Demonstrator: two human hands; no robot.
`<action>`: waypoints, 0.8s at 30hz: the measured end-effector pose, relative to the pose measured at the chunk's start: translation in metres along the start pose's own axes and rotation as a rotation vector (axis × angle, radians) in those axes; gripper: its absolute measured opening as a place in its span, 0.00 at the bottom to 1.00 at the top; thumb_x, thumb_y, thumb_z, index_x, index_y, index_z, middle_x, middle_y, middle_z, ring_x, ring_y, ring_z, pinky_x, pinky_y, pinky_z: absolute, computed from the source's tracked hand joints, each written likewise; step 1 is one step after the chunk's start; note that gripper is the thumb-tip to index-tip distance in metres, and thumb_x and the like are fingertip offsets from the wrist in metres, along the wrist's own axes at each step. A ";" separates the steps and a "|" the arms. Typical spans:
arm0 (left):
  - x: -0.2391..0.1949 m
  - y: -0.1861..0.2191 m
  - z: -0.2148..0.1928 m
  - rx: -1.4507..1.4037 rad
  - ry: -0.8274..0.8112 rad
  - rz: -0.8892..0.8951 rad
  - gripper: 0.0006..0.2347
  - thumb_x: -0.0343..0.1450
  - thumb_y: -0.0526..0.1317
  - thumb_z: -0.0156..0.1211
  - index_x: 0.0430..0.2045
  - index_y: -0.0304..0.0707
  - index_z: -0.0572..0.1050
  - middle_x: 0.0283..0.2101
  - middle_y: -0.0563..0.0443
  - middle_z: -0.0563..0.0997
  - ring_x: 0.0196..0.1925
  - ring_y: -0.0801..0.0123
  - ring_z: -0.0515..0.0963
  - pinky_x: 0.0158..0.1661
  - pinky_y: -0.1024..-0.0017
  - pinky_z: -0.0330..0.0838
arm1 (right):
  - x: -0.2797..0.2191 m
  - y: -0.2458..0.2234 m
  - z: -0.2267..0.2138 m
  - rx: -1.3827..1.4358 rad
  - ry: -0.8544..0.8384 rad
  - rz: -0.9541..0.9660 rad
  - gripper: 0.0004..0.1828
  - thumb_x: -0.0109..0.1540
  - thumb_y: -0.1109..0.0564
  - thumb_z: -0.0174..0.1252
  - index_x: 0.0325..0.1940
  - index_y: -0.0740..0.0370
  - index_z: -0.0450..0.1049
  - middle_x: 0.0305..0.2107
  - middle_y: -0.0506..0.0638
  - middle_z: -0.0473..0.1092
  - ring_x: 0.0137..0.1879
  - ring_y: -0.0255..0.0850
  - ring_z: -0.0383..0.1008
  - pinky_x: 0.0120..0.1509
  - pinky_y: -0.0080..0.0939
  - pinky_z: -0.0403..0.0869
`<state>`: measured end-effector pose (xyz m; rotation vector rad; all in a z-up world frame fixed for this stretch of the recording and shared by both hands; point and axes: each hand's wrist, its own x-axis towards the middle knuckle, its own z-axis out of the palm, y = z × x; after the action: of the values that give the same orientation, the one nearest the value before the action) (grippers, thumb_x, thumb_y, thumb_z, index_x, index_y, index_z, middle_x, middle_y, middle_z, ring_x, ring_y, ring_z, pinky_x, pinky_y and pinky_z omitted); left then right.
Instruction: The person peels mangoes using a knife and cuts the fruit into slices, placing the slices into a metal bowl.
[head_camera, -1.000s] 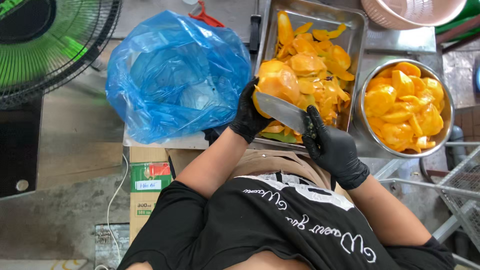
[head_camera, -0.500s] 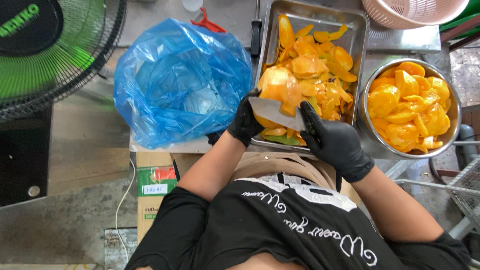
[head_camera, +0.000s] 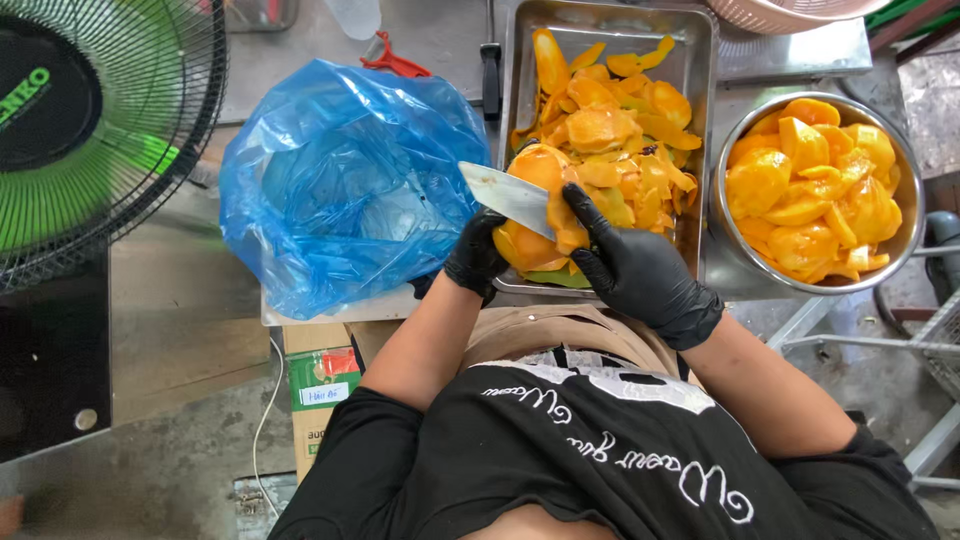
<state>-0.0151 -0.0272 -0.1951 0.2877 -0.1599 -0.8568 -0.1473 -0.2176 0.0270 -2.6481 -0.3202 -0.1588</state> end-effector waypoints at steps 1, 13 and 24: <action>-0.001 0.001 0.006 0.014 0.006 0.033 0.28 0.70 0.41 0.63 0.66 0.30 0.65 0.63 0.38 0.75 0.66 0.49 0.75 0.68 0.53 0.68 | 0.001 0.001 0.000 0.004 -0.026 0.012 0.40 0.66 0.49 0.57 0.80 0.54 0.52 0.22 0.60 0.73 0.26 0.59 0.74 0.32 0.56 0.72; -0.018 0.016 0.016 0.009 0.051 -0.062 0.36 0.66 0.47 0.64 0.70 0.34 0.59 0.66 0.38 0.72 0.67 0.48 0.74 0.67 0.52 0.66 | 0.001 0.012 -0.013 0.203 -0.101 0.126 0.38 0.67 0.47 0.52 0.80 0.49 0.48 0.34 0.61 0.78 0.35 0.60 0.79 0.38 0.55 0.76; -0.024 0.035 -0.032 -0.103 0.045 -0.202 0.35 0.68 0.48 0.64 0.70 0.30 0.61 0.65 0.34 0.73 0.65 0.45 0.75 0.66 0.52 0.67 | 0.011 0.027 -0.016 0.418 -0.260 0.131 0.37 0.70 0.45 0.46 0.82 0.45 0.44 0.41 0.67 0.76 0.43 0.64 0.79 0.47 0.56 0.75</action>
<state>0.0025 0.0187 -0.2151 0.2288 -0.0443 -1.0545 -0.1310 -0.2458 0.0312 -2.2623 -0.2313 0.2702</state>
